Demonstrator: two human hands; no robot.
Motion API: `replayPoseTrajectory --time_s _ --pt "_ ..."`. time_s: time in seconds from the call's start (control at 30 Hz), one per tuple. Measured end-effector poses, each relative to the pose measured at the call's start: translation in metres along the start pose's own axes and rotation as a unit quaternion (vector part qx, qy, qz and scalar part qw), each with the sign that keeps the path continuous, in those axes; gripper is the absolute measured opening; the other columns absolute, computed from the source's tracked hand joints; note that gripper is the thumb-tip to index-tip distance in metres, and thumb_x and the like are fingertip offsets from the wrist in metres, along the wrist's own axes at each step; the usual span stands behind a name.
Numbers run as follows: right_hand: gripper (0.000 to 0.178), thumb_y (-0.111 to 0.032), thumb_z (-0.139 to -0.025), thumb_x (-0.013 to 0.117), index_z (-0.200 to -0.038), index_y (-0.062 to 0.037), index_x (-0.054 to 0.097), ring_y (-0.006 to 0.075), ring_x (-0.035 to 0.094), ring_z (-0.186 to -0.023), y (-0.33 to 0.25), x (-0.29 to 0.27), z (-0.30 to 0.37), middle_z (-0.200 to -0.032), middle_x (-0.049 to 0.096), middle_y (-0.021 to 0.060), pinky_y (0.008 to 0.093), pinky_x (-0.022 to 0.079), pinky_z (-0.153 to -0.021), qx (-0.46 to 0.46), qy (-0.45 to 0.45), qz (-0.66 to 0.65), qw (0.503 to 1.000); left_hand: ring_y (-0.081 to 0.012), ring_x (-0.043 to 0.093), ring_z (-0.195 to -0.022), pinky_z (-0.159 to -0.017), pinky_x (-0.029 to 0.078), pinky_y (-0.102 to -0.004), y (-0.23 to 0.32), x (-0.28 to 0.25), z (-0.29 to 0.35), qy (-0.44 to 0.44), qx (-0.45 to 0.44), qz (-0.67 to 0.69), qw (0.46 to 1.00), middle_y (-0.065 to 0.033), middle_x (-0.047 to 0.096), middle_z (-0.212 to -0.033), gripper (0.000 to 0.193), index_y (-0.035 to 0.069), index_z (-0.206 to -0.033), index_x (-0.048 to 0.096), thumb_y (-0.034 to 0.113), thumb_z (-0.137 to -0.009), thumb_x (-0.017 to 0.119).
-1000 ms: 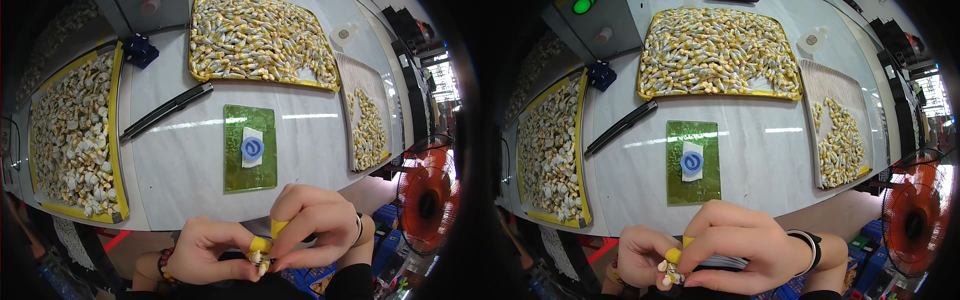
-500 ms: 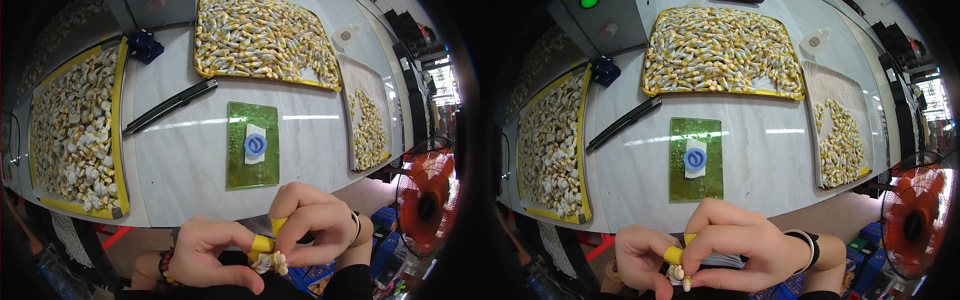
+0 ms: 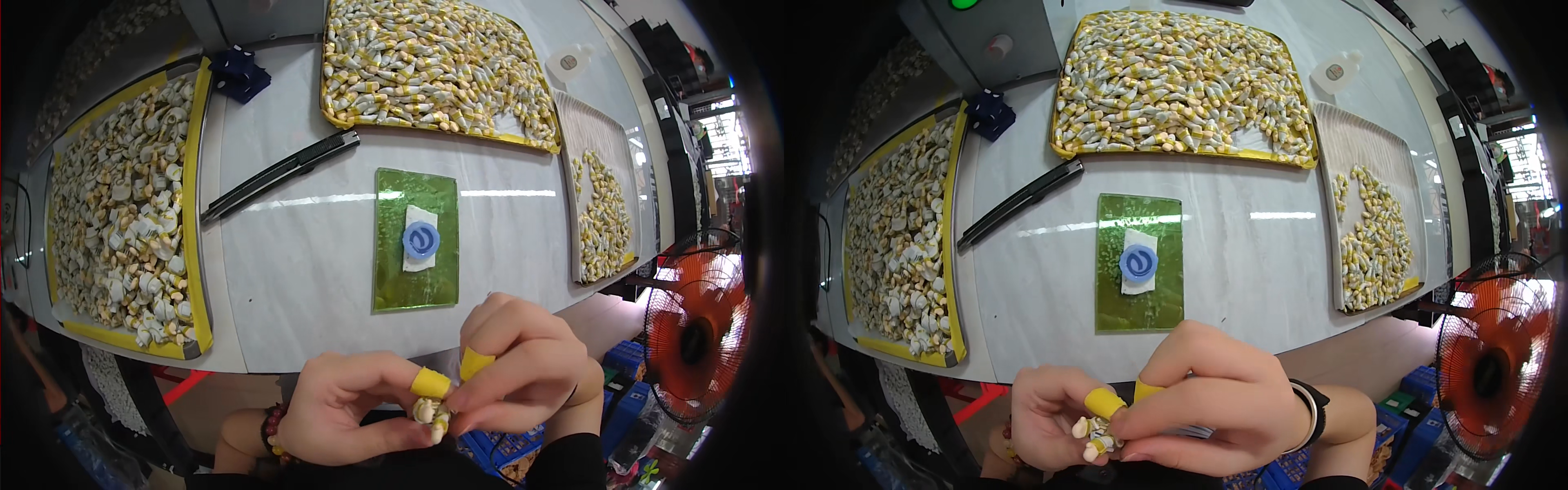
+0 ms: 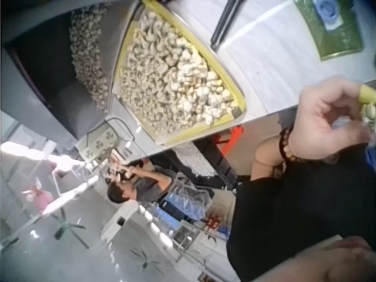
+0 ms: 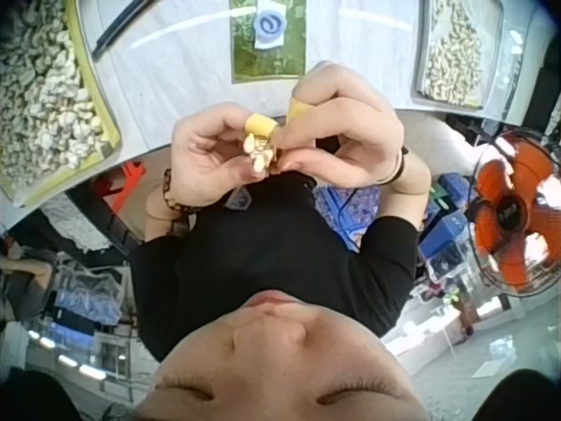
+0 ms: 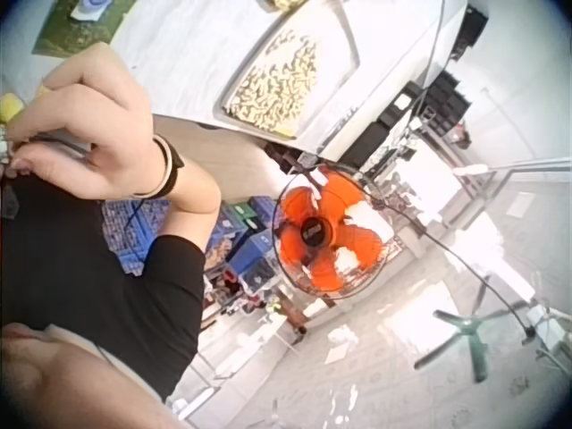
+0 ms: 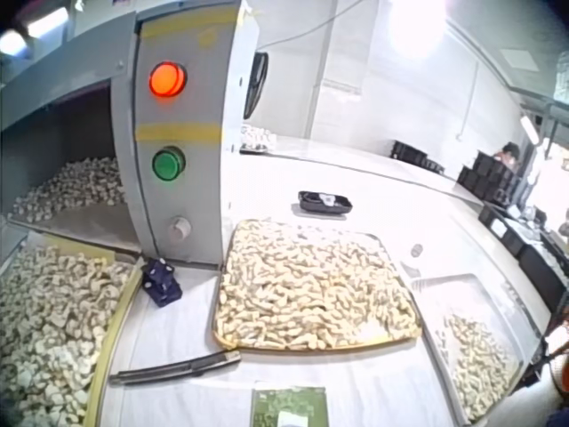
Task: The person sits at a workstation and repeatedly assembles small, white, flower-shaped decorative items. They pick up individual components from a tray, apply a small amount of adhesive from a bottle, and press the pieces together. The finished items are placed into a yellow tray on the left side of the table.
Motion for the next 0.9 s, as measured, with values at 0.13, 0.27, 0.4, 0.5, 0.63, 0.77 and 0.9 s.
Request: replayPoseTrajectory --time_s 0.13,0.27,0.4,0.5,0.63,0.77,0.9 --pt "0.014 -0.016 -0.07 0.08 -0.081 -0.012 0.072 0.0151 0.054 -0.068 -0.008 0.0 0.006 -0.082 0.058 0.0017 0.0267 0.039 -0.056 -0.067 0.024 0.119 0.99 -0.0146 0.064 -0.077 -0.068 0.051 -0.0242 0.004 0.001 -0.001 0.012 0.028 -0.058 0.998 -0.0177 0.065 -0.089 0.032 -0.009 -0.099 0.057 -0.002 -0.073 0.074" --pt "0.019 -0.017 -0.067 0.081 -0.083 -0.014 0.072 0.0132 0.056 -0.072 -0.019 0.004 0.015 -0.084 0.056 -0.0022 0.0261 0.037 -0.057 -0.076 0.055 0.184 0.978 -0.0141 0.063 -0.075 -0.066 0.05 -0.0238 0.006 0.002 -0.002 0.0 0.052 -0.093 0.994 -0.0177 0.065 -0.088 0.032 -0.009 -0.099 0.057 -0.003 -0.072 0.074" --pt "0.024 -0.014 -0.065 0.08 -0.086 -0.0173 0.07 0.0102 0.055 -0.07 -0.035 0.012 0.02 -0.086 0.054 -0.0041 0.0252 0.036 -0.055 -0.124 0.035 0.341 0.931 -0.0135 0.065 -0.081 -0.076 0.052 -0.0244 0.006 0.004 0.0 0.017 0.056 -0.092 0.994 -0.0129 0.067 -0.089 0.026 -0.008 -0.101 0.061 -0.003 -0.077 0.07" --pt "0.024 -0.011 -0.062 0.078 -0.083 -0.0174 0.07 0.0091 0.054 -0.069 -0.036 0.015 0.027 -0.085 0.054 -0.005 0.0241 0.036 -0.055 -0.187 0.092 0.372 0.904 -0.0131 0.066 -0.08 -0.074 0.052 -0.0238 0.006 0.005 0.0 0.021 0.051 -0.104 0.993 -0.0127 0.067 -0.087 0.025 -0.008 -0.098 0.062 -0.002 -0.076 0.072" --pt "0.019 -0.01 -0.063 0.074 -0.08 -0.0164 0.07 0.0091 0.053 -0.069 -0.04 0.015 0.021 -0.084 0.053 -0.0043 0.0234 0.036 -0.054 -0.212 0.051 0.391 0.894 -0.0129 0.066 -0.079 -0.075 0.053 -0.0237 0.006 0.005 -0.001 0.029 0.055 -0.114 0.992 -0.0126 0.067 -0.087 0.026 -0.008 -0.098 0.062 0.0 -0.075 0.073" --pt "0.016 -0.008 -0.064 0.072 -0.079 -0.0133 0.07 0.0098 0.053 -0.071 -0.041 0.015 0.021 -0.084 0.053 -0.0028 0.0238 0.038 -0.054 -0.22 0.018 0.391 0.893 -0.0129 0.066 -0.081 -0.076 0.052 -0.0238 0.003 0.004 0.0 0.032 0.045 -0.099 0.994 -0.0127 0.068 -0.088 0.026 -0.007 -0.097 0.062 0.0 -0.075 0.073" --pt "0.015 -0.006 -0.064 0.071 -0.078 -0.0111 0.069 0.0107 0.052 -0.072 -0.041 0.017 0.02 -0.085 0.052 -0.0016 0.0244 0.041 -0.056 -0.239 0.019 0.397 0.886 -0.0129 0.066 -0.083 -0.078 0.052 -0.0238 0.003 0.005 -0.001 0.024 0.043 -0.086 0.995 -0.0128 0.068 -0.09 0.024 -0.007 -0.097 0.062 0.001 -0.076 0.073"
Point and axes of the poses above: each hand's wrist, its own z-axis away from the middle knuckle, its own x-axis out of the palm, y = z × x, the point moved 6 cm from there along -z, towards the middle knuckle
